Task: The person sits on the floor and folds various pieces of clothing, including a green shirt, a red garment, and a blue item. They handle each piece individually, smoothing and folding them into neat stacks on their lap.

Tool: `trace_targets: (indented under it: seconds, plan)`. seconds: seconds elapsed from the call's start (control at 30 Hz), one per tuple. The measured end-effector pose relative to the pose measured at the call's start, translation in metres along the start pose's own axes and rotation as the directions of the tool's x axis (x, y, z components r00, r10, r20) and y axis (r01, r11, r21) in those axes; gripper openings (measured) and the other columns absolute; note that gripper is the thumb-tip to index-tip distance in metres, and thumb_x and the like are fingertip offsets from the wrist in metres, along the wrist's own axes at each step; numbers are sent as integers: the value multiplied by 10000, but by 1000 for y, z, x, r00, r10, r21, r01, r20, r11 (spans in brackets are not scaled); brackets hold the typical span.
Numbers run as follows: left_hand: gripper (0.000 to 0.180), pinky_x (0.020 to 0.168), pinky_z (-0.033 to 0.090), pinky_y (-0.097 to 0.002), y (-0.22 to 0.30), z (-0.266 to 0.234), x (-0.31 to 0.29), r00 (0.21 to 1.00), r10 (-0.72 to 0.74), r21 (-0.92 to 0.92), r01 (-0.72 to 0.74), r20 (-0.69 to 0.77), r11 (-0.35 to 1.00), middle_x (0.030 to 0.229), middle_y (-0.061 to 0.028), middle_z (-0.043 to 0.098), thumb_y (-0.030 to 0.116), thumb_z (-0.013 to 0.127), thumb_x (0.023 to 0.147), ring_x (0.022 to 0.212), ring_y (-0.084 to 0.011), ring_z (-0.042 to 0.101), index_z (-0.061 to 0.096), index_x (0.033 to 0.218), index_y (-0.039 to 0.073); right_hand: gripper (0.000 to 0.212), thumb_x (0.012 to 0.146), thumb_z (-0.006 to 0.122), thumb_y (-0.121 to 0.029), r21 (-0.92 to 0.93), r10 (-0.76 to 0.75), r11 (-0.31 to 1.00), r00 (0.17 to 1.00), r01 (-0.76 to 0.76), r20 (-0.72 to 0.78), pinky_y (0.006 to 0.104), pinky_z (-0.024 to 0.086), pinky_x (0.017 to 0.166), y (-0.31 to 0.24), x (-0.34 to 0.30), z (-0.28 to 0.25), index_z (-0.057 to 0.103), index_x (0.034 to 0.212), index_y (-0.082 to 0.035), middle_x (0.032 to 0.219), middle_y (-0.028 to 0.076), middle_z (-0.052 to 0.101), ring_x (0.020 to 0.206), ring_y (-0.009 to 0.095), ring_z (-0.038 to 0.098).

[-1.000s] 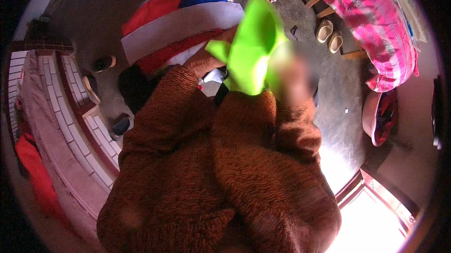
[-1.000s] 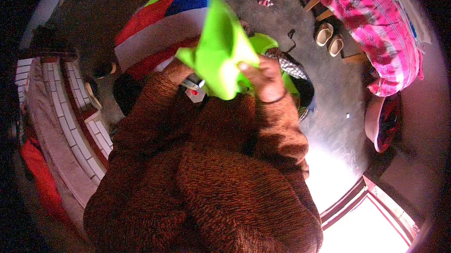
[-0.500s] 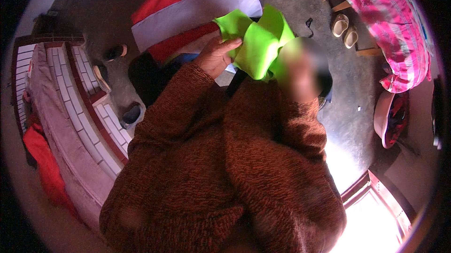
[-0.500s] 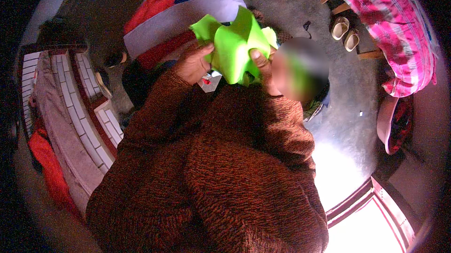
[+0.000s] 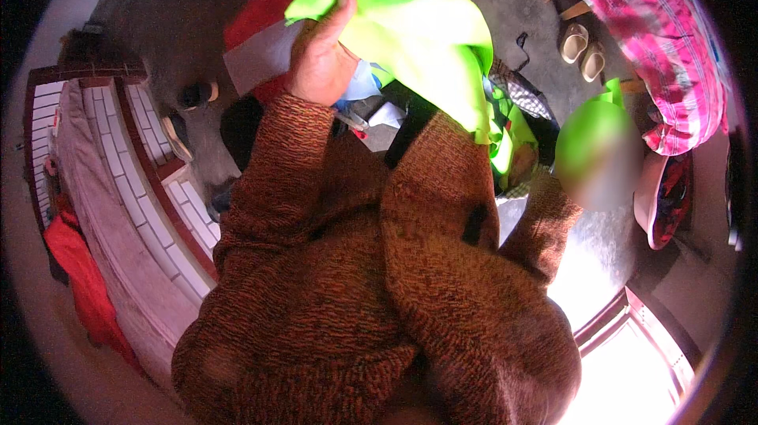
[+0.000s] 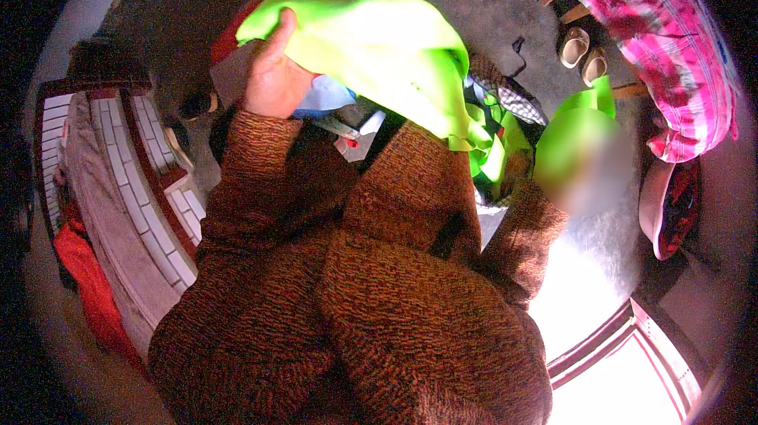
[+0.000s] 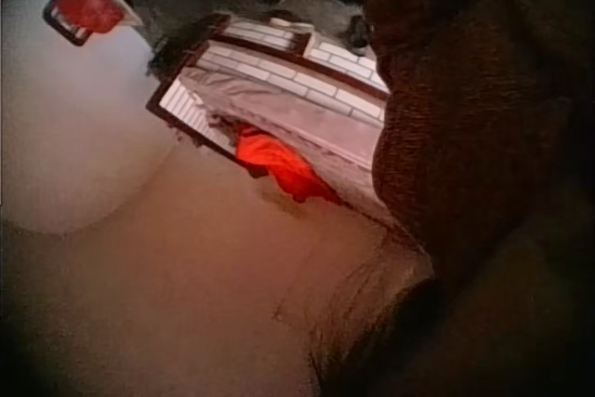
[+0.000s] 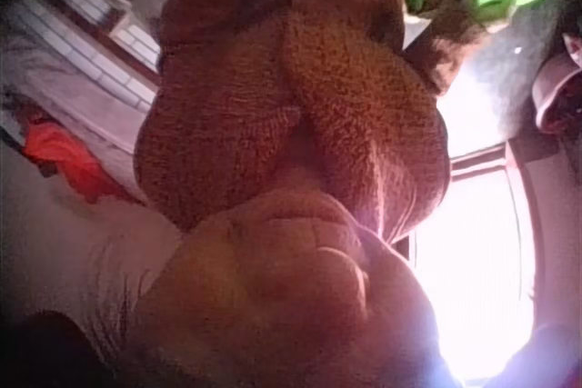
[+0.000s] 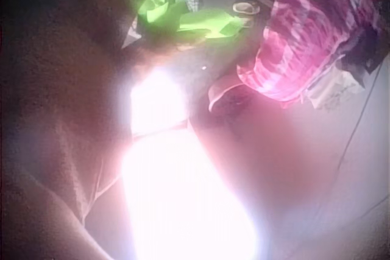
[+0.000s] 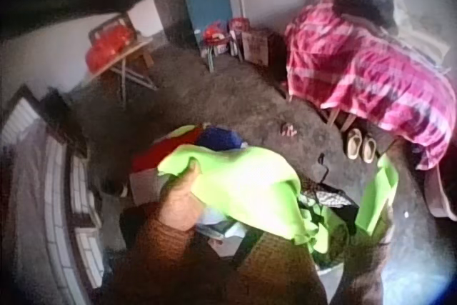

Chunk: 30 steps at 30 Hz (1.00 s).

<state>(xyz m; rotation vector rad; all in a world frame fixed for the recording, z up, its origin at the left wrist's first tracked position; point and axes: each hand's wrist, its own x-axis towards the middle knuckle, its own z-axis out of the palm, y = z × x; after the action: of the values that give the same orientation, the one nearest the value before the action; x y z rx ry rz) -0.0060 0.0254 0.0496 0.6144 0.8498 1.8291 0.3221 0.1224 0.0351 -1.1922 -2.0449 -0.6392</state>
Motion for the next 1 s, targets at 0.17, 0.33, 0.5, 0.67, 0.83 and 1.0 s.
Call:
trace_targets:
  seconds: [0.17, 0.33, 0.5, 0.67, 0.83, 1.0]
  plan:
    - [410, 992, 350, -405, 66, 1, 18, 955, 220, 50, -214, -199, 976, 1223, -121, 530, 312, 456, 930, 1139, -248, 491, 483, 1202, 6, 311, 704, 723, -220, -35, -56, 998, 998, 55, -33, 350, 489, 614, 2, -8, 15, 606, 944, -60, 829, 86, 601, 717, 254, 591]
    - [426, 971, 361, -406, 109, -74, 4, 901, 330, 69, -324, -283, 943, 1197, -105, 539, 323, 509, 904, 1118, -247, 492, 485, 1196, 14, 333, 699, 733, -229, -19, -95, 995, 993, 94, -75, 347, 497, 616, -3, -15, 26, 606, 958, -63, 856, 90, 608, 734, 247, 598]
    - [431, 980, 360, -421, 105, -120, -37, 807, 289, 54, -305, -514, 951, 1219, -116, 523, 349, 429, 934, 1128, -266, 486, 474, 1210, 22, 320, 715, 721, -251, 24, -85, 996, 996, 85, 20, 338, 499, 609, -17, -28, 23, 613, 956, -70, 861, 85, 615, 733, 240, 602]
    - [421, 955, 385, -439, 99, -122, -43, 789, 278, 40, -307, -548, 951, 1220, -109, 522, 345, 415, 940, 1112, -277, 498, 471, 1215, 30, 410, 748, 699, -292, 530, 80, 764, 870, -367, 487, 334, 469, 703, -25, -81, 56, 576, 1058, -52, 934, 81, 613, 812, 217, 584]
    - [408, 941, 397, -440, 99, -127, -45, 832, 299, 28, -324, -467, 946, 1210, -100, 529, 338, 424, 939, 1100, -272, 506, 478, 1204, 34, 570, 733, 715, -385, 349, 12, 254, 364, -902, 931, 346, 442, 773, -38, -117, 89, 554, 1148, -29, 1003, 91, 617, 886, 204, 570]
    - [435, 915, 422, -448, 100, -108, -36, 817, 314, 63, -326, -483, 943, 1187, -108, 549, 366, 433, 930, 1093, -280, 519, 475, 1205, 31, 486, 780, 675, -346, 269, -8, 55, 269, -962, 963, 304, 448, 735, -37, -135, 101, 561, 1137, -37, 972, 66, 620, 839, 156, 560]
